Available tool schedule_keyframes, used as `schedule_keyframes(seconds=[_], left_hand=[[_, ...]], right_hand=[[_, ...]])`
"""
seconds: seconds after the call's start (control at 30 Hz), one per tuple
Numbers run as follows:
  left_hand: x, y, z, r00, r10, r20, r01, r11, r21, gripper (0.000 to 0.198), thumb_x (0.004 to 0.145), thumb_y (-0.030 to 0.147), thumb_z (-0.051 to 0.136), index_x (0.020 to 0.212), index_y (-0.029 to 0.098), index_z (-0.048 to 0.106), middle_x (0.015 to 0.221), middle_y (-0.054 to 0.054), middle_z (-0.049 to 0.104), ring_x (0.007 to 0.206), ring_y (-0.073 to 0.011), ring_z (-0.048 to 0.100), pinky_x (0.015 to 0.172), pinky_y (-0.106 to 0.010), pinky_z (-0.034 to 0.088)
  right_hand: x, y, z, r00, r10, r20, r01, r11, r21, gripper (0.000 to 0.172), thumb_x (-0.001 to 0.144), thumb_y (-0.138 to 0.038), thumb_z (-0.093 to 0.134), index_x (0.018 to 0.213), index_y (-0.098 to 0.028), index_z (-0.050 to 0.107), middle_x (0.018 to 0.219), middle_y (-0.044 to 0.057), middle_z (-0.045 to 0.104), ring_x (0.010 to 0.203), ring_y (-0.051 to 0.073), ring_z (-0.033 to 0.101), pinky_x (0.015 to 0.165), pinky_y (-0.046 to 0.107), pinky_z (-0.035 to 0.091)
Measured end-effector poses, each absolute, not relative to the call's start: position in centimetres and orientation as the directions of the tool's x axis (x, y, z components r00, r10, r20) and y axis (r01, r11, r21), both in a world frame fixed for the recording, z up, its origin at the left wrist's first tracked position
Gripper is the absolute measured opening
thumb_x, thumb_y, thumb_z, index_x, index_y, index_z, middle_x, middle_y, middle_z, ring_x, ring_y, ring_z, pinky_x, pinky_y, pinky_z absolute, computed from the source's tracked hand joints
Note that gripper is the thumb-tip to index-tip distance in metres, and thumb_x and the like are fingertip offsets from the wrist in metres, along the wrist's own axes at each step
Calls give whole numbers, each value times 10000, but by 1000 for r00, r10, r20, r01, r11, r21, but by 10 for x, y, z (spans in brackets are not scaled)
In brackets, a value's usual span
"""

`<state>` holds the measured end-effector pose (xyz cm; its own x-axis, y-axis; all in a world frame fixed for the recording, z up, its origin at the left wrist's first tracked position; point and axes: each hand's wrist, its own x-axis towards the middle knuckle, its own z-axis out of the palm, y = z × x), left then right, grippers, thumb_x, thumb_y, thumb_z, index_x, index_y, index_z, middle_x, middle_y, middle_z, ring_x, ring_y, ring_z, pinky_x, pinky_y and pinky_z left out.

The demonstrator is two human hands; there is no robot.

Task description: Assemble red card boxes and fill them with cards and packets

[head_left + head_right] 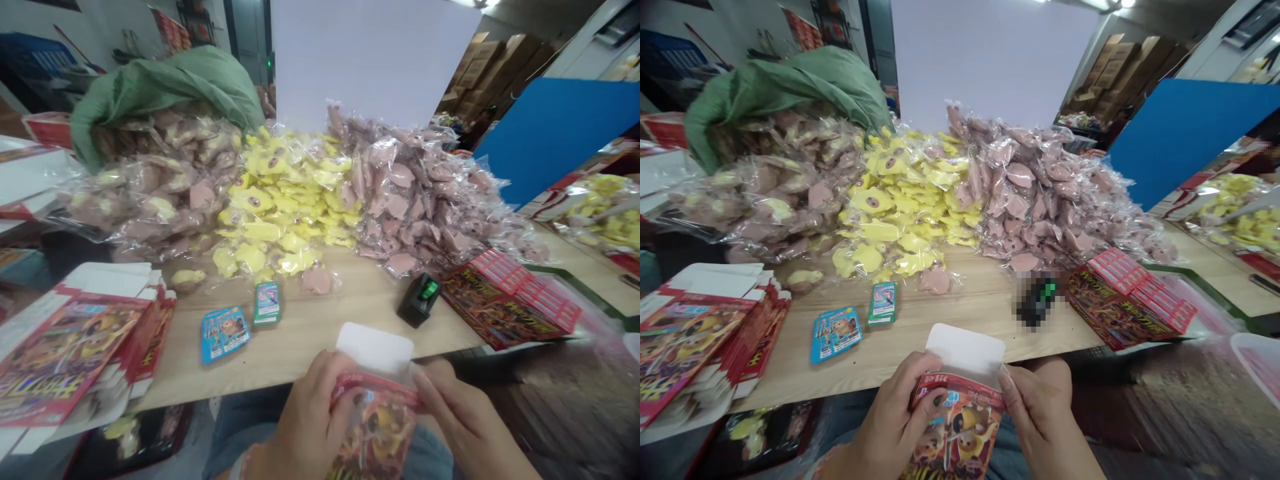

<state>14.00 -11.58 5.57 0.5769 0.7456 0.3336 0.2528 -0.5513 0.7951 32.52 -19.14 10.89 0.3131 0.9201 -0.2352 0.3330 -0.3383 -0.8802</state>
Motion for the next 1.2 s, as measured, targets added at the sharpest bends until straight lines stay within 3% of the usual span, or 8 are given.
schedule_keyframes(seconds=[0.1,0.17,0.33,0.5,0.63,0.77,1.03,1.2], left_hand=[[140,-122,52,576,748,330,209,-525,825,231,876,194,421,1095,263,396,921,-18,538,825,-147,564,704,-244,464],[139,-125,51,610,717,338,170,-535,828,231,873,189,423,1090,263,402,915,-16,534,807,-142,563,689,-234,458],[139,-126,54,667,689,283,133,-485,865,207,869,177,420,1061,253,432,939,-23,541,838,-146,555,716,-242,449],[145,-124,45,709,703,54,127,-203,971,181,886,209,412,1063,228,446,920,-16,563,853,-142,557,814,-289,445],[149,-125,30,657,753,-47,40,27,999,319,894,247,420,1180,216,282,970,-36,580,859,-142,567,821,-320,454],[146,-124,26,678,731,-77,34,73,997,548,888,230,429,1322,230,96,1072,-62,570,907,-144,568,846,-336,441],[131,-117,30,763,645,33,42,-102,994,638,896,271,415,1397,193,28,1220,-109,497,1065,-189,494,949,-381,368],[122,-120,29,788,614,53,-50,-22,998,638,901,263,405,1394,195,6,1076,-80,559,885,-150,560,837,-325,446]], right_hand=[[319,-194,101,292,852,-436,-145,-411,-900,368,773,-515,522,863,-199,688,834,62,678,835,234,607,814,336,458],[313,-194,98,129,843,-523,-453,-419,-787,443,753,-569,508,931,-201,679,907,79,680,923,266,595,843,386,447],[302,-198,96,-170,820,-547,-665,-505,-550,458,770,-501,505,1030,-155,656,997,111,663,1018,275,566,955,435,351],[316,-198,94,-47,823,-566,-537,-499,-680,368,730,-291,625,1074,-159,641,1010,106,667,982,256,587,952,425,360],[326,-187,105,-93,919,-384,-64,-391,-918,349,813,-377,542,1130,-247,608,1189,77,585,1116,226,503,995,395,325],[322,-178,106,-85,960,-268,242,-241,-940,308,827,-351,521,1099,-253,628,1087,88,639,1024,216,562,924,380,407],[310,-169,108,43,914,-403,118,-406,-906,280,755,-360,605,990,-232,687,803,55,714,735,187,643,685,294,520],[294,-166,122,67,927,-368,171,-374,-911,255,684,-364,650,876,-216,727,670,31,701,575,145,602,651,283,519]])
